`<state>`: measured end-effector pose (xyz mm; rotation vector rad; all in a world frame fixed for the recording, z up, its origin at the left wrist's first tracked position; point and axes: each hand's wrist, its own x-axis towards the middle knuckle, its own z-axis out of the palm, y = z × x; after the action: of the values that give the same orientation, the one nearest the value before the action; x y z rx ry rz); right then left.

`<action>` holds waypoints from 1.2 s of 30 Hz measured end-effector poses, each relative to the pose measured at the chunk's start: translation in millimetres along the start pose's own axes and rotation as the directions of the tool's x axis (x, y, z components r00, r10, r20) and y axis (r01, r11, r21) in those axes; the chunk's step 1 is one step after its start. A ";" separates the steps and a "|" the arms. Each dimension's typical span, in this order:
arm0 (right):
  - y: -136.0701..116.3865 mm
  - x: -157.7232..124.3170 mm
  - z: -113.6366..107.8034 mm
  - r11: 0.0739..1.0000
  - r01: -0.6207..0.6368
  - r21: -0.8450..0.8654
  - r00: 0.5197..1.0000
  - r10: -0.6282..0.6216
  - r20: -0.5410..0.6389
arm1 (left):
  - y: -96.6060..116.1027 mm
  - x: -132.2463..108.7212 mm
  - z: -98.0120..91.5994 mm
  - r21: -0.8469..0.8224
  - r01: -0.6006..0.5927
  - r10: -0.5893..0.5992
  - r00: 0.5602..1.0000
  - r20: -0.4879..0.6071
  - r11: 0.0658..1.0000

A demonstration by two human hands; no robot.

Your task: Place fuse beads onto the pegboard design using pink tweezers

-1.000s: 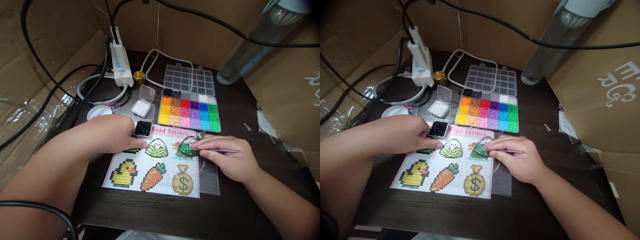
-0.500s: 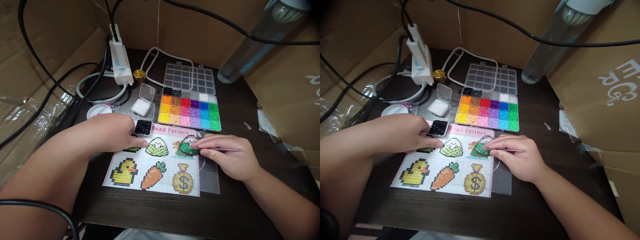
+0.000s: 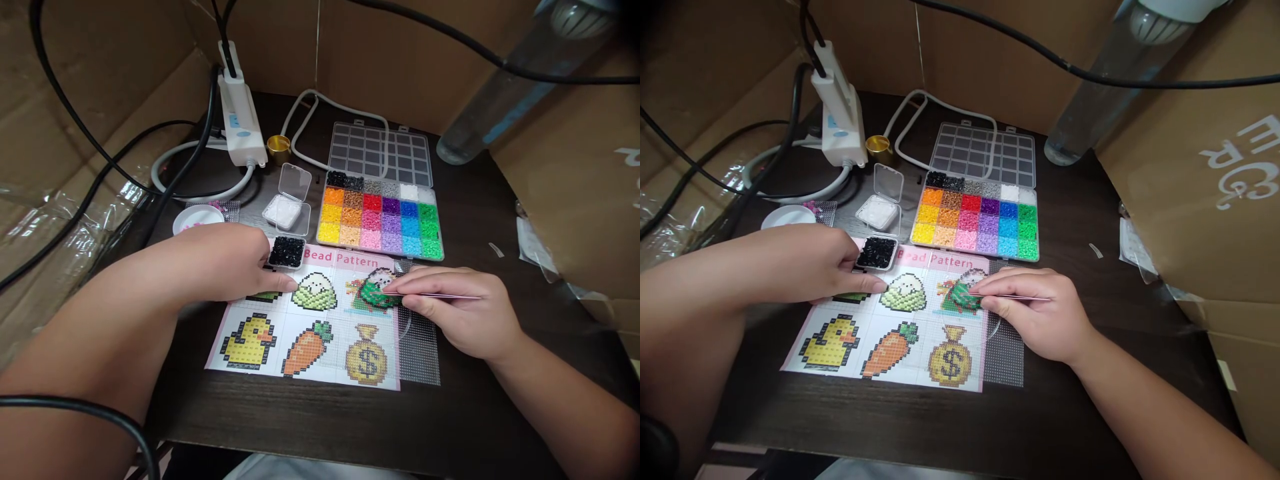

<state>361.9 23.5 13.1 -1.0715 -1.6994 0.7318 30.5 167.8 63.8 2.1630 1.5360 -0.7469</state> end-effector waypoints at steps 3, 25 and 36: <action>-0.9 0.3 0.3 1.000 -0.017 -0.012 1.000 0.017 -0.003 | 0.6 -1.5 -0.7 0.026 -0.024 0.025 0.999 -0.020 0.999; 4.3 -6.3 -0.6 0.995 -0.091 -0.039 0.996 0.091 -0.002 | 5.2 -6.3 -4.6 0.009 0.035 -0.035 0.999 0.021 0.999; -0.3 -1.8 -2.9 0.992 -0.102 -0.069 0.995 0.103 0.016 | -2.6 -2.9 -1.0 0.004 -0.039 0.039 0.999 -0.012 0.999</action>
<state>364.8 21.7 13.7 -1.2099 -1.7061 0.7556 27.6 167.1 66.3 2.1975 1.4951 -0.7251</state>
